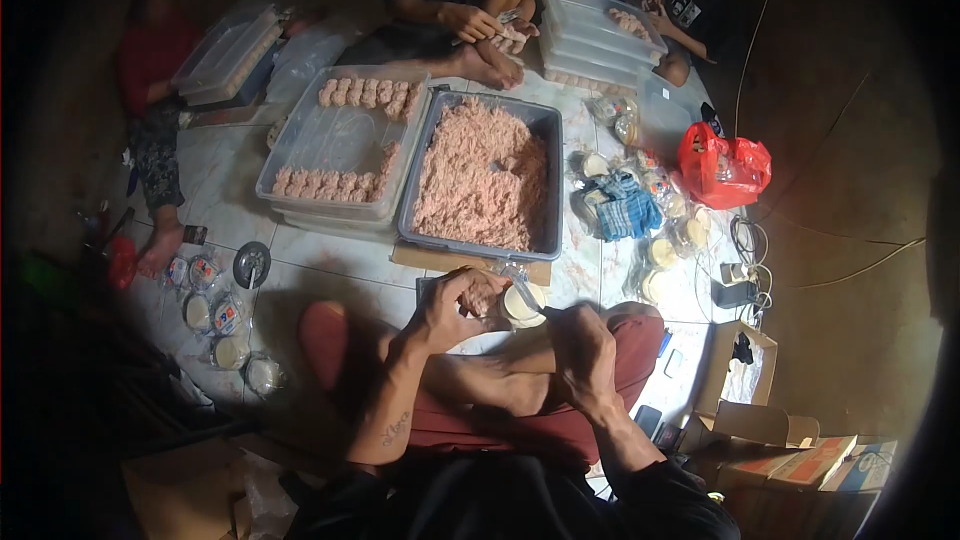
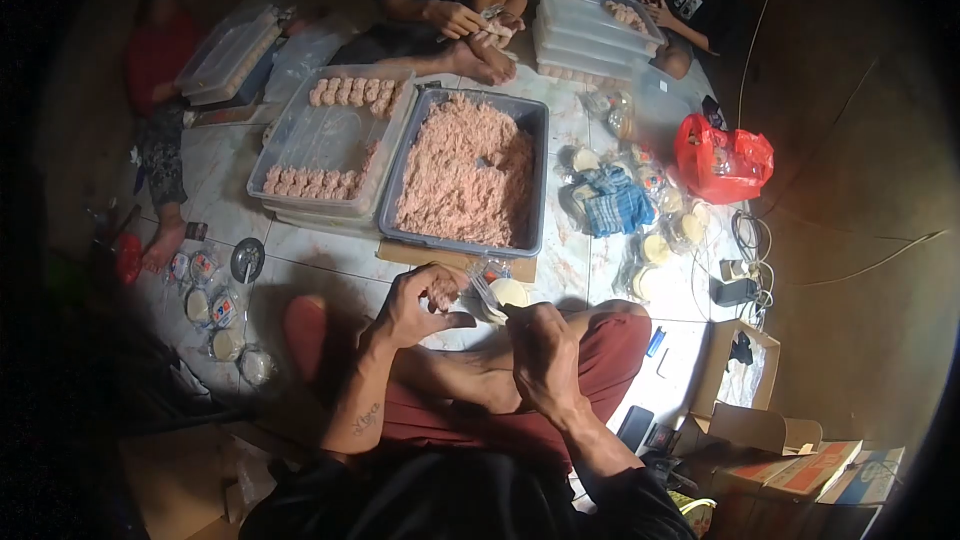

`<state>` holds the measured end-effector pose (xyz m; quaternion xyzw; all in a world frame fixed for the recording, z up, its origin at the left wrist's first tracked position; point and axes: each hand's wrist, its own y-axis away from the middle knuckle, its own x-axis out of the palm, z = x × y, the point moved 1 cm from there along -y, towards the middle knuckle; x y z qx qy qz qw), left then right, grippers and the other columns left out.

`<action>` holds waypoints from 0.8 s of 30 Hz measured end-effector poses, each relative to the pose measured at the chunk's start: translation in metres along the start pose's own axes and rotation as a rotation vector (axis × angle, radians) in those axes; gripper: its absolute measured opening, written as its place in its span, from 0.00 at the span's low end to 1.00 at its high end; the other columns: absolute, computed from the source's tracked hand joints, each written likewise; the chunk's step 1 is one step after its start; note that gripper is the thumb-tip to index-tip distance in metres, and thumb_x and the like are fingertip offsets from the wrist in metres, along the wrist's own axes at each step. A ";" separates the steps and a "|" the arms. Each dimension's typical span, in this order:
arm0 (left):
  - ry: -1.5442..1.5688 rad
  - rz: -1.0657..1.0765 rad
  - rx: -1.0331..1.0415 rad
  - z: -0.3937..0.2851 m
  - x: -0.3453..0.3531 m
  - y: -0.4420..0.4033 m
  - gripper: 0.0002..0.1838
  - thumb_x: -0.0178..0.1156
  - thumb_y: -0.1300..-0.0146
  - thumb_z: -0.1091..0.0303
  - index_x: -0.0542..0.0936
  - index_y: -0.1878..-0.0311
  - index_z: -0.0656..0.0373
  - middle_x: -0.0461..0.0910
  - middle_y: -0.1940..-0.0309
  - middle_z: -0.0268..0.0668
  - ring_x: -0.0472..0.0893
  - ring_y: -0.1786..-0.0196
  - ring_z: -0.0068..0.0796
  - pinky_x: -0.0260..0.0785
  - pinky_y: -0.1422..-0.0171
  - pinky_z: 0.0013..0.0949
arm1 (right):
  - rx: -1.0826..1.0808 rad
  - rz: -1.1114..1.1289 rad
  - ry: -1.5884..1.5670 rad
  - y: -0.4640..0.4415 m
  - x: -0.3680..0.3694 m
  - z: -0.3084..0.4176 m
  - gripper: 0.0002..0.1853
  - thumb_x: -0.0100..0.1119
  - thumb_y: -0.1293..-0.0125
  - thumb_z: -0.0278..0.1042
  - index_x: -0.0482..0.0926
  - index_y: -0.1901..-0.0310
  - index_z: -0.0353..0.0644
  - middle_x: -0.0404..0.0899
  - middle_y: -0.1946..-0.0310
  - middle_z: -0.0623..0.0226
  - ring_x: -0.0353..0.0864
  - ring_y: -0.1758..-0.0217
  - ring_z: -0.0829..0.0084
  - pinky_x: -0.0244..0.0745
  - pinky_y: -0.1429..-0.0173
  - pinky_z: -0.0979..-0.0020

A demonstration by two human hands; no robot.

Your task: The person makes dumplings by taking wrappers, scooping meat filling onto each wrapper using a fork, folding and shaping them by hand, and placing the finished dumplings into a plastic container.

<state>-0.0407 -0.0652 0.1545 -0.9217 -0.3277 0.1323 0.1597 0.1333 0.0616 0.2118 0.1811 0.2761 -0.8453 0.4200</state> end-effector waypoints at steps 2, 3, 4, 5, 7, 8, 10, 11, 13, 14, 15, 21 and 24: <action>-0.097 0.079 -0.112 0.005 0.003 0.004 0.15 0.77 0.46 0.69 0.81 0.61 0.62 0.85 0.65 0.43 0.84 0.62 0.33 0.76 0.56 0.38 | -0.061 0.117 0.099 0.003 0.015 -0.012 0.03 0.59 0.37 0.15 0.78 0.62 0.31 0.74 0.69 0.54 0.75 0.67 0.58 0.72 0.61 0.63; -0.245 0.064 -0.184 0.016 0.013 0.005 0.14 0.76 0.46 0.71 0.81 0.61 0.62 0.85 0.65 0.40 0.84 0.62 0.30 0.76 0.56 0.36 | -0.029 0.139 0.005 0.004 0.025 -0.007 0.05 0.59 0.39 0.13 0.76 0.63 0.31 0.74 0.68 0.56 0.74 0.67 0.61 0.71 0.60 0.63; -0.398 0.046 -0.248 0.018 0.016 0.003 0.13 0.76 0.46 0.72 0.81 0.61 0.62 0.85 0.65 0.37 0.83 0.62 0.26 0.76 0.55 0.34 | -0.034 0.134 0.004 0.005 0.024 -0.009 0.05 0.59 0.39 0.13 0.76 0.63 0.31 0.74 0.68 0.56 0.74 0.67 0.61 0.71 0.60 0.63; -0.223 0.031 -0.231 0.017 0.012 0.003 0.11 0.74 0.44 0.74 0.80 0.61 0.62 0.84 0.67 0.36 0.82 0.63 0.26 0.75 0.57 0.33 | 0.010 0.083 -0.071 0.005 0.022 -0.014 0.05 0.59 0.39 0.13 0.76 0.63 0.31 0.75 0.68 0.55 0.75 0.66 0.59 0.72 0.60 0.62; 0.028 0.007 -0.184 0.026 0.009 0.011 0.12 0.73 0.45 0.75 0.79 0.62 0.62 0.83 0.67 0.38 0.81 0.64 0.26 0.74 0.57 0.33 | -0.052 0.010 0.001 0.000 0.006 -0.004 0.06 0.57 0.39 0.12 0.76 0.62 0.31 0.76 0.67 0.55 0.76 0.65 0.60 0.72 0.59 0.62; 0.279 -0.014 -0.125 0.029 0.007 0.013 0.12 0.73 0.45 0.76 0.78 0.62 0.62 0.83 0.67 0.39 0.80 0.65 0.27 0.74 0.58 0.33 | -0.052 0.011 0.000 0.002 0.010 -0.010 0.06 0.57 0.39 0.12 0.76 0.62 0.31 0.76 0.67 0.55 0.76 0.65 0.60 0.72 0.59 0.62; 0.101 0.053 -0.252 0.029 0.008 0.014 0.14 0.74 0.48 0.77 0.78 0.61 0.61 0.83 0.65 0.38 0.80 0.62 0.25 0.74 0.54 0.31 | -0.038 0.123 -0.059 0.006 0.025 -0.017 0.05 0.58 0.37 0.13 0.77 0.62 0.31 0.76 0.69 0.55 0.76 0.67 0.60 0.73 0.61 0.64; -0.101 0.023 -0.272 0.026 0.013 0.010 0.15 0.74 0.48 0.77 0.78 0.61 0.60 0.83 0.65 0.37 0.80 0.62 0.24 0.74 0.54 0.30 | -0.044 0.099 0.005 0.005 0.030 -0.014 0.04 0.59 0.37 0.15 0.77 0.62 0.32 0.76 0.70 0.56 0.77 0.67 0.58 0.73 0.61 0.63; -0.142 -0.124 0.005 0.018 0.015 0.000 0.15 0.75 0.48 0.74 0.78 0.60 0.59 0.81 0.69 0.35 0.79 0.66 0.25 0.74 0.57 0.31 | 0.001 0.046 -0.063 -0.003 0.019 -0.009 0.03 0.59 0.36 0.16 0.77 0.62 0.32 0.76 0.70 0.54 0.77 0.66 0.55 0.73 0.61 0.61; -0.141 -0.125 0.000 0.022 0.011 0.005 0.15 0.75 0.48 0.74 0.78 0.60 0.59 0.81 0.69 0.35 0.79 0.66 0.25 0.74 0.57 0.31 | 0.061 -0.001 -0.131 -0.003 0.013 -0.006 0.02 0.59 0.35 0.18 0.76 0.62 0.32 0.75 0.69 0.51 0.77 0.66 0.52 0.73 0.60 0.59; -0.072 -0.041 -0.140 0.031 0.003 0.014 0.18 0.77 0.49 0.72 0.79 0.59 0.59 0.81 0.69 0.36 0.80 0.65 0.28 0.75 0.57 0.33 | 0.079 -0.033 -0.079 -0.003 0.008 -0.003 0.02 0.59 0.33 0.20 0.76 0.63 0.32 0.75 0.70 0.51 0.77 0.67 0.52 0.73 0.61 0.59; -0.141 -0.133 -0.206 0.029 0.012 0.006 0.18 0.79 0.53 0.70 0.80 0.62 0.60 0.82 0.68 0.38 0.82 0.64 0.28 0.75 0.59 0.34 | 0.114 0.058 -0.121 -0.003 0.015 -0.008 0.01 0.59 0.33 0.20 0.76 0.63 0.33 0.74 0.70 0.54 0.75 0.67 0.59 0.72 0.60 0.61; -0.225 0.003 -0.320 0.030 0.014 0.007 0.18 0.78 0.52 0.71 0.80 0.59 0.60 0.85 0.63 0.40 0.84 0.60 0.30 0.76 0.54 0.36 | 0.069 0.172 -0.140 0.001 0.021 -0.016 0.02 0.58 0.33 0.17 0.78 0.61 0.31 0.75 0.69 0.55 0.76 0.65 0.68 0.72 0.59 0.68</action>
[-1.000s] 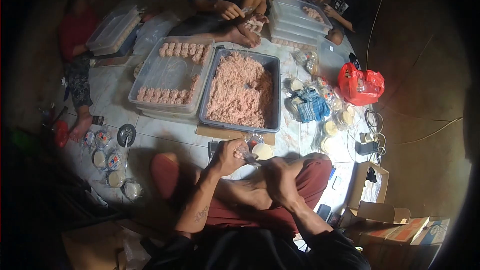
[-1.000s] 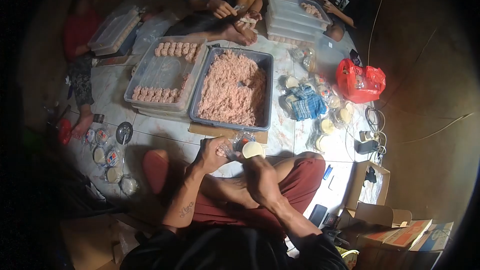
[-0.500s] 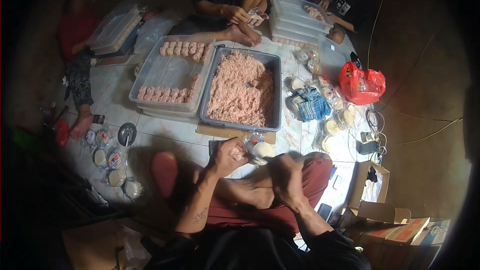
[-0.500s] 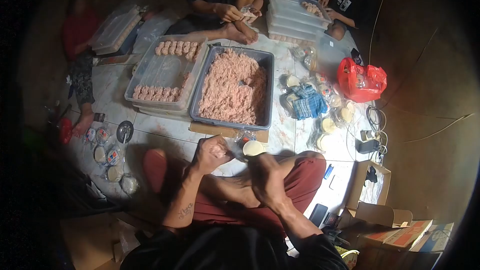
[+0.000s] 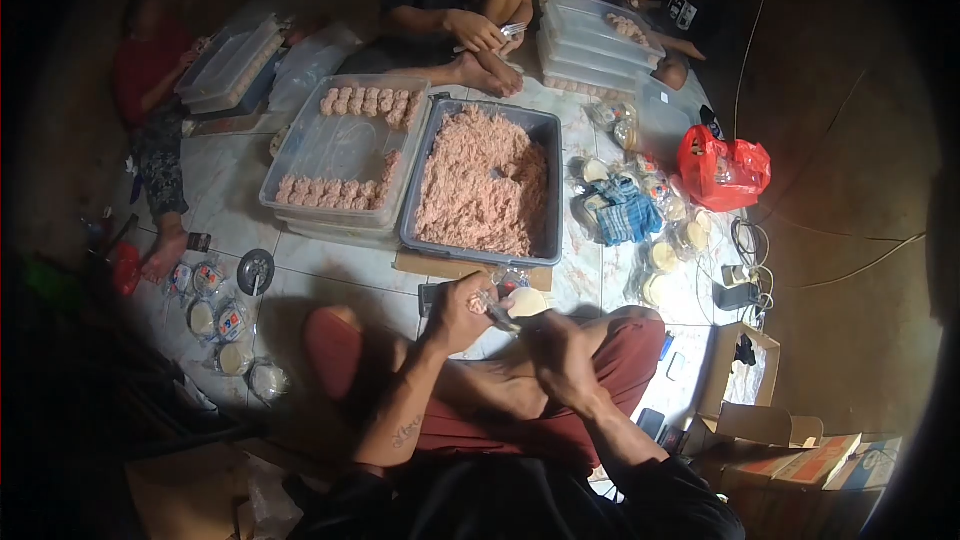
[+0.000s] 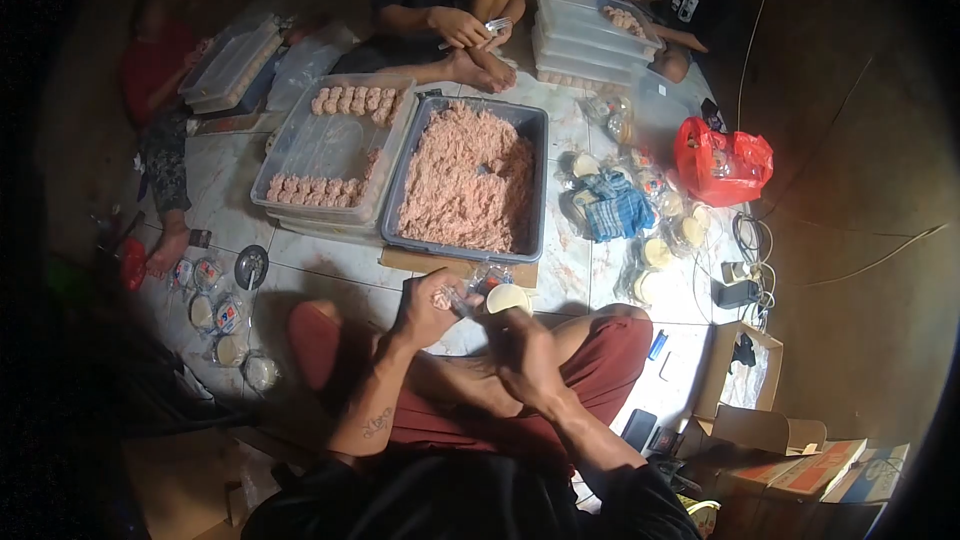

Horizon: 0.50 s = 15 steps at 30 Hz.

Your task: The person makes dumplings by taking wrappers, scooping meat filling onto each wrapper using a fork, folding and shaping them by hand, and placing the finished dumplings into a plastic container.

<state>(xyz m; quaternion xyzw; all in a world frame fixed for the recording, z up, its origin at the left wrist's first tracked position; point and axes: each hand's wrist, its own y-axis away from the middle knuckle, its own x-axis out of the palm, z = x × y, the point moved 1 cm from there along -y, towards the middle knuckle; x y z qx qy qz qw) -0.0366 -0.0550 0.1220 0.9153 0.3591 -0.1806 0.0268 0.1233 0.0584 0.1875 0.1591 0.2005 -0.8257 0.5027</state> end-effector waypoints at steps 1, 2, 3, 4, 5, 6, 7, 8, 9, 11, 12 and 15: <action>-0.124 -0.022 -0.055 -0.014 0.002 -0.003 0.16 0.78 0.49 0.72 0.80 0.61 0.59 0.84 0.66 0.37 0.83 0.62 0.26 0.76 0.54 0.33 | 0.004 -0.033 0.039 -0.002 0.004 0.000 0.02 0.58 0.34 0.17 0.78 0.60 0.31 0.76 0.69 0.54 0.76 0.64 0.66 0.72 0.58 0.67; -0.125 -0.025 -0.050 -0.012 -0.001 -0.005 0.16 0.78 0.49 0.72 0.80 0.61 0.59 0.84 0.66 0.37 0.83 0.62 0.26 0.76 0.54 0.33 | 0.005 -0.066 0.079 -0.006 0.005 0.002 0.02 0.58 0.34 0.17 0.78 0.60 0.31 0.77 0.68 0.53 0.77 0.64 0.65 0.73 0.58 0.67; 0.032 -0.067 0.107 -0.008 -0.006 -0.006 0.15 0.77 0.47 0.69 0.79 0.63 0.60 0.84 0.68 0.39 0.84 0.64 0.29 0.75 0.57 0.34 | 0.049 -0.118 -0.010 -0.007 0.000 0.006 0.02 0.59 0.34 0.18 0.78 0.60 0.31 0.77 0.68 0.52 0.78 0.63 0.61 0.73 0.57 0.64; 0.191 -0.104 0.260 -0.007 -0.010 -0.005 0.14 0.77 0.45 0.66 0.79 0.65 0.60 0.83 0.71 0.40 0.84 0.66 0.31 0.75 0.60 0.35 | 0.100 -0.169 -0.099 -0.006 -0.008 0.015 0.02 0.59 0.33 0.20 0.78 0.60 0.32 0.78 0.67 0.50 0.79 0.63 0.56 0.74 0.56 0.61; 0.215 -0.077 0.235 -0.004 -0.012 -0.003 0.15 0.77 0.44 0.63 0.80 0.64 0.59 0.83 0.72 0.40 0.85 0.67 0.34 0.74 0.62 0.37 | 0.091 -0.201 -0.003 -0.005 -0.011 0.015 0.03 0.59 0.33 0.21 0.79 0.59 0.33 0.80 0.67 0.50 0.80 0.63 0.53 0.75 0.57 0.59; 0.213 -0.077 0.236 -0.003 -0.010 -0.004 0.15 0.77 0.44 0.63 0.80 0.64 0.59 0.83 0.72 0.40 0.85 0.67 0.34 0.74 0.62 0.37 | 0.090 -0.202 -0.004 -0.004 -0.007 0.009 0.03 0.59 0.33 0.21 0.79 0.59 0.33 0.80 0.67 0.50 0.80 0.63 0.53 0.75 0.57 0.59; 0.037 -0.003 0.129 -0.005 -0.006 -0.006 0.15 0.77 0.45 0.65 0.81 0.62 0.59 0.84 0.70 0.38 0.84 0.65 0.31 0.74 0.61 0.35 | 0.035 -0.126 0.049 -0.005 0.001 0.001 0.03 0.60 0.33 0.21 0.79 0.59 0.33 0.80 0.67 0.50 0.81 0.64 0.53 0.76 0.58 0.61; -0.142 0.071 0.022 -0.006 -0.004 -0.007 0.15 0.78 0.46 0.66 0.81 0.60 0.59 0.85 0.68 0.36 0.84 0.64 0.29 0.74 0.60 0.34 | -0.021 -0.051 0.102 -0.005 0.006 -0.003 0.03 0.60 0.34 0.21 0.79 0.60 0.33 0.80 0.67 0.50 0.81 0.65 0.54 0.76 0.58 0.62; -0.147 0.071 0.029 -0.008 -0.009 -0.008 0.15 0.78 0.46 0.66 0.81 0.60 0.59 0.85 0.68 0.36 0.84 0.64 0.29 0.74 0.60 0.34 | -0.023 -0.032 0.160 -0.004 0.001 -0.007 0.01 0.59 0.32 0.20 0.78 0.62 0.33 0.80 0.68 0.54 0.80 0.66 0.61 0.76 0.58 0.63; 0.073 0.084 0.067 -0.016 -0.023 -0.003 0.15 0.78 0.46 0.65 0.81 0.63 0.59 0.85 0.69 0.37 0.83 0.66 0.29 0.74 0.60 0.34 | 0.035 -0.087 0.065 -0.006 -0.009 0.008 0.01 0.57 0.31 0.20 0.77 0.62 0.33 0.79 0.68 0.57 0.79 0.66 0.65 0.76 0.57 0.63; 0.183 0.094 0.084 -0.017 -0.025 0.000 0.15 0.78 0.47 0.65 0.81 0.64 0.59 0.85 0.69 0.37 0.83 0.67 0.29 0.74 0.60 0.34 | 0.101 -0.141 -0.028 -0.006 -0.012 0.011 0.03 0.56 0.30 0.21 0.77 0.63 0.33 0.77 0.69 0.60 0.78 0.66 0.68 0.76 0.56 0.62; 0.076 0.007 0.185 -0.001 -0.003 -0.002 0.14 0.78 0.47 0.68 0.81 0.64 0.59 0.84 0.70 0.33 0.82 0.67 0.23 0.75 0.61 0.32 | 0.021 -0.078 -0.003 -0.001 0.002 0.002 0.03 0.56 0.29 0.21 0.77 0.61 0.32 0.79 0.67 0.58 0.78 0.65 0.71 0.76 0.58 0.64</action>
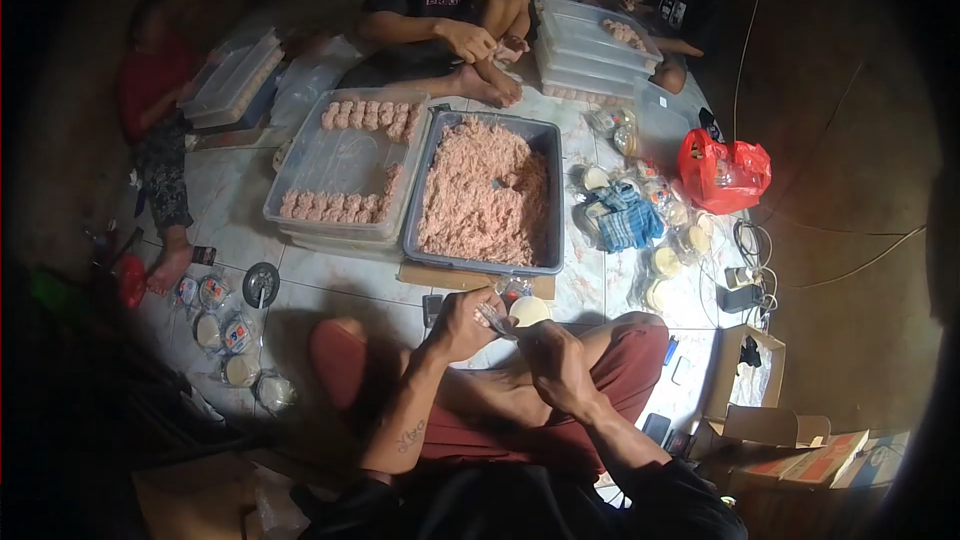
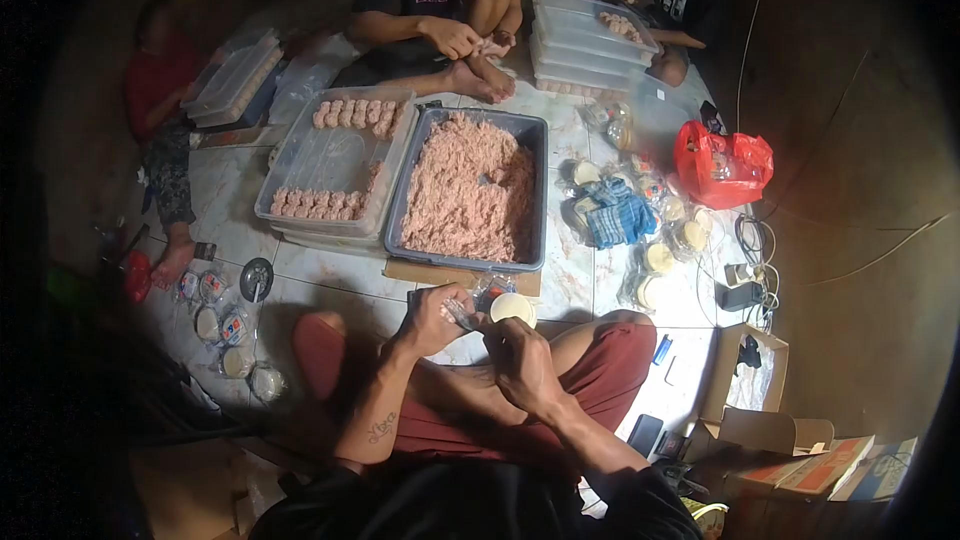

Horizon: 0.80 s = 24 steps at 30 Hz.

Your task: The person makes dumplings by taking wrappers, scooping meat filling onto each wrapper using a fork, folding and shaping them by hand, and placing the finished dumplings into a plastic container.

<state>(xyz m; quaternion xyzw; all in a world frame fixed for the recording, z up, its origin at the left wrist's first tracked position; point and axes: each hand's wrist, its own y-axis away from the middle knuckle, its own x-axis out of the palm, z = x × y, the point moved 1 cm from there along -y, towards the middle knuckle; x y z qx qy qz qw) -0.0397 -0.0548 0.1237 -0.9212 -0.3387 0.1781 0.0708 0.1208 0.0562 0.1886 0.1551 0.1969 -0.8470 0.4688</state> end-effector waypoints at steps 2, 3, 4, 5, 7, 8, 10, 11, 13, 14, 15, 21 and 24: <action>0.229 0.023 -0.188 -0.010 -0.002 -0.002 0.14 0.78 0.49 0.70 0.82 0.64 0.60 0.85 0.69 0.34 0.82 0.66 0.21 0.75 0.60 0.31 | -0.061 0.041 0.143 -0.005 -0.002 0.003 0.03 0.57 0.29 0.22 0.78 0.59 0.32 0.80 0.66 0.55 0.80 0.64 0.68 0.76 0.58 0.64; 0.230 0.019 -0.191 -0.002 -0.004 0.001 0.14 0.78 0.49 0.70 0.82 0.64 0.60 0.85 0.69 0.34 0.82 0.66 0.21 0.75 0.60 0.31 | 0.049 -0.003 0.067 -0.003 -0.010 0.007 0.04 0.58 0.31 0.21 0.79 0.57 0.32 0.81 0.64 0.50 0.81 0.61 0.56 0.76 0.56 0.60; 0.121 0.012 -0.135 0.000 -0.009 0.001 0.14 0.78 0.50 0.71 0.82 0.63 0.60 0.85 0.69 0.34 0.82 0.65 0.20 0.75 0.59 0.31 | 0.162 -0.052 -0.012 -0.002 -0.014 0.008 0.06 0.59 0.32 0.20 0.81 0.55 0.32 0.81 0.63 0.45 0.83 0.58 0.45 0.76 0.54 0.56; 0.011 0.008 -0.078 0.001 -0.011 0.002 0.14 0.78 0.50 0.72 0.83 0.62 0.60 0.85 0.68 0.33 0.83 0.64 0.20 0.75 0.59 0.31 | 0.166 -0.054 -0.014 -0.001 -0.010 0.006 0.06 0.59 0.32 0.20 0.81 0.55 0.32 0.81 0.63 0.45 0.83 0.58 0.45 0.76 0.54 0.56; -0.045 -0.034 -0.038 -0.002 -0.001 0.002 0.14 0.78 0.51 0.74 0.82 0.63 0.61 0.84 0.69 0.32 0.81 0.65 0.18 0.75 0.59 0.30 | 0.018 0.049 0.075 -0.002 0.000 0.000 0.06 0.58 0.31 0.21 0.81 0.55 0.32 0.81 0.63 0.45 0.84 0.59 0.49 0.77 0.56 0.58; 0.123 -0.032 -0.043 -0.004 -0.001 0.000 0.14 0.78 0.51 0.75 0.82 0.64 0.61 0.83 0.69 0.33 0.81 0.65 0.19 0.74 0.59 0.30 | -0.036 0.008 0.124 -0.002 0.000 0.001 0.05 0.59 0.31 0.22 0.81 0.56 0.32 0.80 0.67 0.52 0.80 0.65 0.63 0.75 0.59 0.65; 0.294 -0.043 -0.042 -0.005 -0.001 -0.005 0.14 0.78 0.51 0.76 0.81 0.65 0.61 0.83 0.70 0.33 0.80 0.65 0.19 0.74 0.59 0.30 | 0.020 -0.045 0.047 -0.001 -0.012 0.010 0.05 0.59 0.30 0.22 0.81 0.56 0.32 0.80 0.67 0.53 0.80 0.65 0.65 0.75 0.58 0.66; 0.187 -0.033 -0.020 -0.004 -0.004 -0.008 0.15 0.78 0.52 0.74 0.81 0.64 0.61 0.83 0.69 0.34 0.81 0.65 0.22 0.74 0.59 0.31 | 0.091 -0.104 -0.035 0.000 -0.017 0.013 0.05 0.59 0.30 0.22 0.81 0.55 0.32 0.80 0.67 0.54 0.80 0.64 0.67 0.76 0.57 0.67; -0.017 -0.003 0.006 -0.002 -0.007 -0.003 0.18 0.80 0.54 0.71 0.81 0.62 0.60 0.84 0.68 0.36 0.83 0.64 0.28 0.75 0.58 0.35 | 0.093 -0.094 -0.053 0.004 -0.012 0.003 0.05 0.60 0.30 0.22 0.80 0.56 0.31 0.80 0.67 0.55 0.80 0.63 0.66 0.76 0.55 0.65; -0.122 0.009 0.024 -0.002 -0.009 -0.002 0.19 0.81 0.54 0.69 0.81 0.62 0.59 0.84 0.67 0.37 0.83 0.64 0.32 0.75 0.58 0.37 | 0.052 -0.012 0.004 0.000 -0.007 0.001 0.05 0.59 0.31 0.21 0.80 0.56 0.32 0.79 0.67 0.57 0.79 0.62 0.69 0.76 0.55 0.66; -0.121 0.008 0.025 -0.002 -0.010 -0.001 0.19 0.81 0.54 0.69 0.81 0.62 0.59 0.84 0.67 0.37 0.83 0.64 0.32 0.75 0.58 0.37 | 0.008 0.069 0.061 -0.003 -0.002 -0.003 0.04 0.59 0.31 0.20 0.80 0.56 0.32 0.79 0.67 0.60 0.79 0.61 0.72 0.76 0.55 0.67; -0.249 -0.329 -0.022 -0.010 -0.021 0.001 0.43 0.84 0.56 0.56 0.70 0.40 0.57 0.81 0.56 0.47 0.82 0.53 0.46 0.75 0.47 0.42 | 0.194 -0.142 0.058 -0.010 -0.023 -0.012 0.10 0.61 0.35 0.17 0.81 0.53 0.34 0.81 0.69 0.56 0.79 0.68 0.72 0.75 0.61 0.69; -0.290 -0.380 -0.017 -0.016 -0.017 -0.001 0.48 0.84 0.55 0.60 0.65 0.33 0.55 0.77 0.55 0.46 0.80 0.52 0.47 0.74 0.46 0.45 | 0.066 -0.036 0.006 -0.003 -0.009 -0.008 0.04 0.61 0.35 0.19 0.81 0.60 0.33 0.81 0.68 0.57 0.80 0.65 0.69 0.75 0.59 0.67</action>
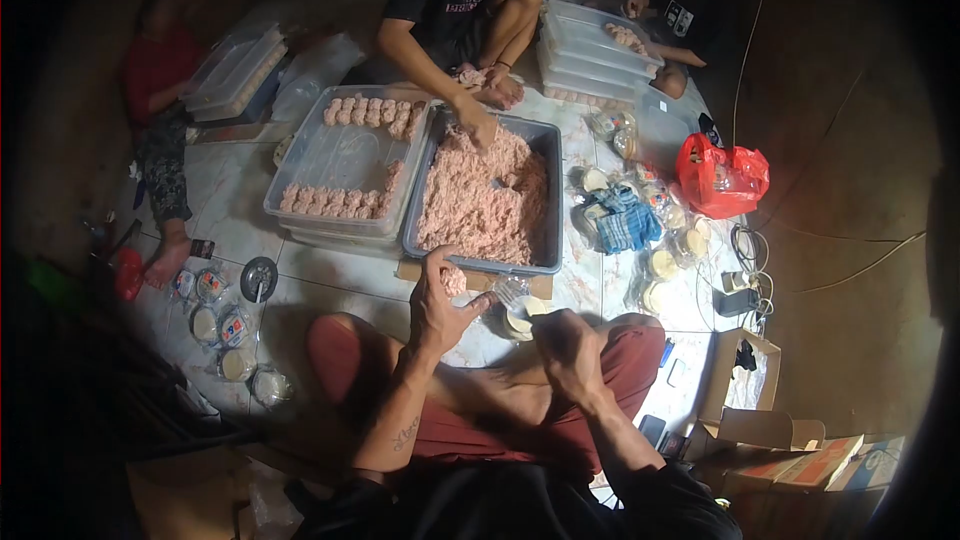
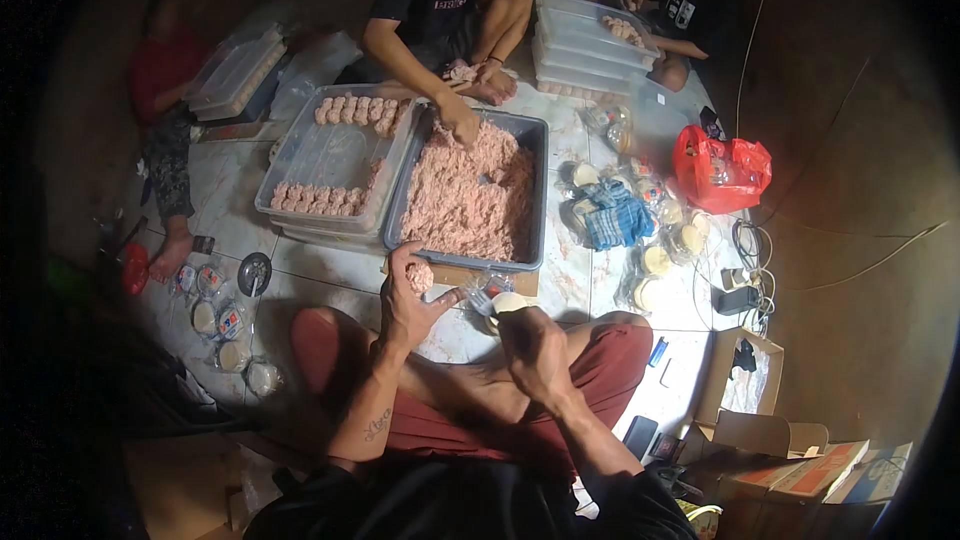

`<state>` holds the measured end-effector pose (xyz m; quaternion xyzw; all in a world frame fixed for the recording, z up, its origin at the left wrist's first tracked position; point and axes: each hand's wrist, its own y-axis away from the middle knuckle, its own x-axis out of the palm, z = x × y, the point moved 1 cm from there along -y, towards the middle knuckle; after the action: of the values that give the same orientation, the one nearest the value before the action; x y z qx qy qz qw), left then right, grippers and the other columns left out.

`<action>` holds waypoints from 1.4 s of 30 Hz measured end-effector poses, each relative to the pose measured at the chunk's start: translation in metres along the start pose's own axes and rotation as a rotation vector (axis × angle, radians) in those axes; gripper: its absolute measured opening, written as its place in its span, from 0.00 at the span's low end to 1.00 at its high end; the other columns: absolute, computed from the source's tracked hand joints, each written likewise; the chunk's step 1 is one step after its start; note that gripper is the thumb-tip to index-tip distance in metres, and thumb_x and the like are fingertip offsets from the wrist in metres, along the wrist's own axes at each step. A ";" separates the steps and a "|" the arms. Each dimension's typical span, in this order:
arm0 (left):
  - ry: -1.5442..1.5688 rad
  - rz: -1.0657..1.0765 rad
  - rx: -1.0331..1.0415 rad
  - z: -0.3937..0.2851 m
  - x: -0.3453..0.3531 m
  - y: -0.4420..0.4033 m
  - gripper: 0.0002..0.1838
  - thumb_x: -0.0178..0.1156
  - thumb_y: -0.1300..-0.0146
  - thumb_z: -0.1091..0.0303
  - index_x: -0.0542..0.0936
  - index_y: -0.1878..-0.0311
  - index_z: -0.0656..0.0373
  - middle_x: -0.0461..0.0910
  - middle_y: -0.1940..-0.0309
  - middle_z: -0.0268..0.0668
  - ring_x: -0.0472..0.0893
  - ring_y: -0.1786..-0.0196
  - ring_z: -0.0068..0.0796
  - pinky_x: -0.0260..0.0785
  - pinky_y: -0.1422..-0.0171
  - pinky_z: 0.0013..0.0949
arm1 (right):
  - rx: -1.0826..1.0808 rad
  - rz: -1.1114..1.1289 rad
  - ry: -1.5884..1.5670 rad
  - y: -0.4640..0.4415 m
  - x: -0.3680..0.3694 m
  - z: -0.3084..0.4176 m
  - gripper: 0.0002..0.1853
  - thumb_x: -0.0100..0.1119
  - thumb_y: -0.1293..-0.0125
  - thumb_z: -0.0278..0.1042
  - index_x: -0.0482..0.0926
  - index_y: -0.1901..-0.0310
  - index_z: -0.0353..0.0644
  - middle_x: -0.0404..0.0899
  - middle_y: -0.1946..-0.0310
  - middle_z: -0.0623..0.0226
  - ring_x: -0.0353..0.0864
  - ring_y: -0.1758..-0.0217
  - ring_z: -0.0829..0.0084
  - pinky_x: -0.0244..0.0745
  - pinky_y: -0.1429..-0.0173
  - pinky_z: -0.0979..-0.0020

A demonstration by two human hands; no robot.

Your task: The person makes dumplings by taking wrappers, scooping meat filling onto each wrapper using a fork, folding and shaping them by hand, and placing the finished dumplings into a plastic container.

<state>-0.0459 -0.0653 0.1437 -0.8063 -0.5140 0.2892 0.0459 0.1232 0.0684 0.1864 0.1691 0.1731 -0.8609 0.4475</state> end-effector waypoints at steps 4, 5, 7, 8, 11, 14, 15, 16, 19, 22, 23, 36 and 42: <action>-0.008 -0.070 0.009 0.002 0.012 0.000 0.51 0.85 0.58 0.66 0.65 0.31 0.57 0.75 0.56 0.41 0.77 0.53 0.38 0.72 0.45 0.40 | -0.202 -0.141 0.172 0.000 0.015 0.006 0.03 0.61 0.38 0.17 0.80 0.63 0.33 0.76 0.70 0.51 0.77 0.67 0.50 0.72 0.63 0.58; -0.007 -0.067 0.012 0.005 0.015 0.000 0.51 0.85 0.58 0.66 0.65 0.31 0.57 0.75 0.56 0.41 0.77 0.53 0.38 0.72 0.45 0.40 | -0.227 -0.156 0.191 0.002 0.020 0.000 0.03 0.61 0.38 0.17 0.80 0.63 0.33 0.75 0.71 0.52 0.77 0.67 0.51 0.72 0.63 0.58; -0.039 -0.092 0.068 0.009 0.019 -0.004 0.51 0.84 0.57 0.65 0.65 0.31 0.58 0.75 0.57 0.40 0.77 0.53 0.37 0.72 0.45 0.38 | -0.263 -0.171 0.208 0.006 0.026 -0.008 0.03 0.61 0.38 0.17 0.79 0.63 0.33 0.74 0.71 0.52 0.77 0.67 0.51 0.72 0.64 0.58; -0.041 -0.092 0.069 0.009 0.020 -0.003 0.51 0.84 0.57 0.65 0.65 0.31 0.58 0.75 0.57 0.40 0.77 0.53 0.37 0.72 0.45 0.38 | -0.268 -0.125 0.240 0.013 0.030 -0.011 0.07 0.61 0.38 0.17 0.80 0.59 0.34 0.76 0.68 0.50 0.79 0.67 0.49 0.75 0.63 0.56; -0.036 -0.079 0.029 0.003 0.020 -0.004 0.51 0.84 0.57 0.65 0.64 0.31 0.58 0.74 0.57 0.39 0.76 0.54 0.37 0.72 0.45 0.38 | -0.288 -0.098 0.237 0.017 0.034 -0.012 0.11 0.62 0.40 0.17 0.81 0.55 0.34 0.77 0.66 0.48 0.79 0.68 0.46 0.77 0.64 0.56; -0.018 -0.141 0.011 0.002 0.011 -0.003 0.48 0.84 0.56 0.66 0.67 0.33 0.59 0.76 0.58 0.38 0.77 0.54 0.36 0.72 0.46 0.37 | -0.080 0.048 -0.109 0.017 0.033 -0.018 0.06 0.61 0.30 0.23 0.79 0.55 0.34 0.78 0.72 0.59 0.77 0.72 0.68 0.73 0.67 0.67; 0.003 -0.141 -0.033 0.006 0.008 -0.005 0.45 0.84 0.56 0.66 0.70 0.35 0.60 0.78 0.59 0.38 0.78 0.55 0.34 0.73 0.47 0.36 | -0.079 0.046 -0.109 0.014 0.033 -0.020 0.06 0.61 0.30 0.23 0.79 0.55 0.34 0.78 0.72 0.59 0.77 0.72 0.68 0.73 0.67 0.67; 0.025 -0.140 -0.077 0.012 0.004 -0.006 0.42 0.84 0.55 0.66 0.72 0.38 0.61 0.79 0.60 0.37 0.79 0.56 0.32 0.73 0.48 0.35 | 0.100 0.006 -0.333 0.006 0.032 -0.024 0.05 0.59 0.27 0.27 0.78 0.56 0.34 0.77 0.73 0.64 0.75 0.73 0.74 0.72 0.69 0.70; 0.450 0.130 -0.196 0.040 0.001 -0.002 0.28 0.83 0.52 0.68 0.78 0.50 0.60 0.80 0.64 0.29 0.77 0.63 0.20 0.74 0.52 0.29 | 0.363 -0.050 -0.646 -0.033 0.031 -0.041 0.13 0.52 0.20 0.37 0.76 0.60 0.37 0.75 0.75 0.71 0.69 0.80 0.82 0.66 0.78 0.75; 0.528 0.193 -0.206 0.025 0.000 0.004 0.23 0.83 0.51 0.66 0.79 0.58 0.58 0.78 0.70 0.26 0.76 0.65 0.17 0.73 0.56 0.24 | 0.540 -0.048 -0.803 -0.056 0.050 -0.106 0.10 0.54 0.22 0.35 0.76 0.60 0.38 0.75 0.75 0.71 0.68 0.81 0.81 0.66 0.79 0.75; 0.529 0.200 -0.205 0.025 0.001 0.008 0.23 0.83 0.51 0.66 0.79 0.58 0.58 0.78 0.70 0.26 0.76 0.65 0.17 0.73 0.56 0.24 | 0.592 -0.058 -0.772 -0.048 0.057 -0.136 0.09 0.54 0.22 0.34 0.76 0.59 0.38 0.74 0.75 0.71 0.68 0.81 0.81 0.66 0.79 0.74; 0.132 0.352 0.058 0.001 0.016 -0.001 0.16 0.81 0.50 0.66 0.80 0.68 0.60 0.83 0.73 0.34 0.80 0.70 0.23 0.73 0.63 0.33 | -0.124 -0.014 0.107 0.005 -0.005 0.006 0.04 0.60 0.31 0.22 0.81 0.57 0.34 0.79 0.66 0.59 0.81 0.62 0.67 0.75 0.60 0.67; -0.070 0.325 0.017 0.001 0.019 0.000 0.16 0.80 0.47 0.64 0.81 0.66 0.61 0.83 0.73 0.34 0.80 0.69 0.24 0.72 0.64 0.34 | -0.039 0.017 0.014 0.003 -0.001 0.017 0.05 0.60 0.34 0.18 0.82 0.59 0.33 0.80 0.66 0.56 0.81 0.62 0.65 0.76 0.58 0.67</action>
<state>-0.0405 -0.0490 0.1353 -0.8678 -0.3755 0.3252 -0.0125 0.1242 0.0597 0.2010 0.1681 0.1915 -0.8523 0.4569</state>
